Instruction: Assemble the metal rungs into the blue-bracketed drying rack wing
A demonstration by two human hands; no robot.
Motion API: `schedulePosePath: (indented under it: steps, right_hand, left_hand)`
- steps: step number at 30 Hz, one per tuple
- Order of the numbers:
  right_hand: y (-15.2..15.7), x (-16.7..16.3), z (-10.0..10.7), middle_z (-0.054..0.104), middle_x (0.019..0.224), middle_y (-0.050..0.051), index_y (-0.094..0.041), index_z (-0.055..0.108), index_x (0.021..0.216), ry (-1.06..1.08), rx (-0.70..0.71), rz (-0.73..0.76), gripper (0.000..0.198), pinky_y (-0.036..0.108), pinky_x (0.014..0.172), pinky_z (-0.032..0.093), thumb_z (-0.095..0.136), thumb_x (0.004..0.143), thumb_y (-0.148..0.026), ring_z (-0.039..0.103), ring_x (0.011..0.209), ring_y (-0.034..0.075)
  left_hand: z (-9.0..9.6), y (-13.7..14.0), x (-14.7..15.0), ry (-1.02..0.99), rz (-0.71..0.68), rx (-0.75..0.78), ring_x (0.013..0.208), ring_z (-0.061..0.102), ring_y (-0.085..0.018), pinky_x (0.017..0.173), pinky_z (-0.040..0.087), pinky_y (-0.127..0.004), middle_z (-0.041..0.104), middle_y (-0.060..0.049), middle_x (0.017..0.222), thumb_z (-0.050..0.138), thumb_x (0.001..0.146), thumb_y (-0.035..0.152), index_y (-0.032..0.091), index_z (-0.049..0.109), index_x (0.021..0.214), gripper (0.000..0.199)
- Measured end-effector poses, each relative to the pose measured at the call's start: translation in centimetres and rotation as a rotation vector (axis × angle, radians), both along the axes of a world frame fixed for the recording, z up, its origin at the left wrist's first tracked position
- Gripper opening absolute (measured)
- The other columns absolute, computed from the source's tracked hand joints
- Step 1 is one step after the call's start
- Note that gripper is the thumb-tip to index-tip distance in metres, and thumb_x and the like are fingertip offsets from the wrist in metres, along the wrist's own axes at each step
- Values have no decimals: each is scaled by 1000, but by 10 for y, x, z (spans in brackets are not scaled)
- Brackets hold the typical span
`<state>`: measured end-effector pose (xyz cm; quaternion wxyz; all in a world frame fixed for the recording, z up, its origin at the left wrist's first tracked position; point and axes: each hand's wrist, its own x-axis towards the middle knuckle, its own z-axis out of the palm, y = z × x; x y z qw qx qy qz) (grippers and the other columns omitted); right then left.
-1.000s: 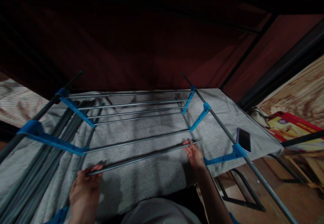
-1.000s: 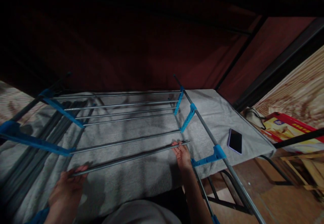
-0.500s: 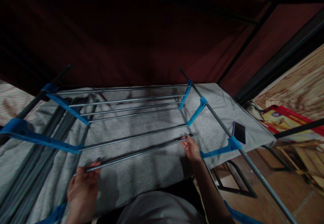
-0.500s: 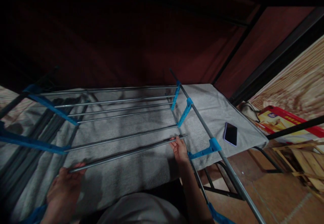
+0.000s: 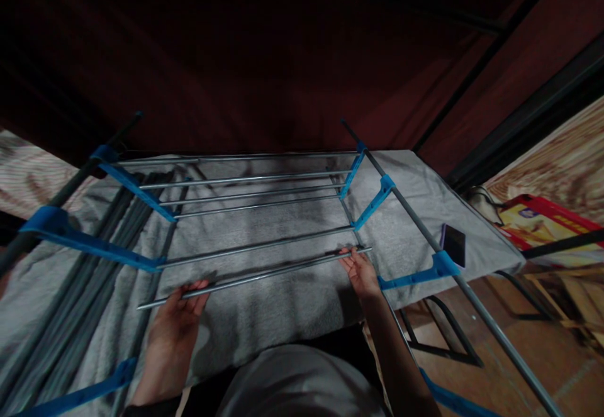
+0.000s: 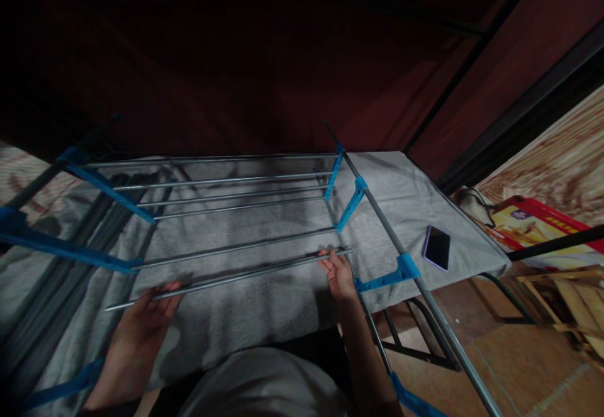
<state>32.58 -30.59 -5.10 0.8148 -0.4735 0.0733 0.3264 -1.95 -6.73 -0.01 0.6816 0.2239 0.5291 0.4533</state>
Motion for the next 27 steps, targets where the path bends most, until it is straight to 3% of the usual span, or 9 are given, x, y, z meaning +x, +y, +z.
schedulePosePath:
  steps: [4, 10, 13, 19, 27]
  right_hand:
    - [0, -8, 6, 80, 90, 4, -25, 71, 87, 8, 18, 43, 28, 43, 95, 59, 91, 70, -34, 75, 94, 23]
    - [8, -25, 8, 79, 91, 3, -25, 72, 84, 66, 51, 107, 21, 42, 98, 58, 88, 70, -31, 74, 97, 22]
    - [12, -31, 8, 79, 93, 3, -25, 72, 84, 95, 64, 130, 19, 40, 97, 58, 86, 72, -30, 73, 96, 21]
    - [13, -36, 3, 77, 92, 5, -24, 73, 93, 138, 33, 203, 25, 40, 94, 59, 84, 78, -40, 74, 93, 22]
    - [14, -48, 7, 79, 101, 10, -21, 72, 95, 123, 37, 418, 33, 39, 84, 59, 75, 86, -52, 75, 91, 22]
  left_hand:
    - [16, -16, 17, -16, -58, -29, 88, 76, -19, 95, 61, -36, 77, -3, 83, 71, 78, 18, 17, 70, 81, 3]
    - [27, -49, 47, -113, -241, 55, 98, 77, -24, 91, 63, -38, 80, -6, 97, 88, 65, 19, 18, 75, 86, 25]
    - [31, -63, 60, -136, -321, 112, 98, 76, -24, 91, 63, -37, 80, -8, 104, 95, 62, 28, 18, 75, 88, 33]
    - [51, -76, 80, -109, -432, 290, 106, 74, -25, 94, 61, -39, 79, -9, 109, 91, 72, 45, 19, 73, 96, 40]
    - [94, -75, 92, -3, -425, 677, 104, 74, -24, 100, 57, -40, 78, -6, 104, 74, 92, 47, 22, 67, 105, 28]
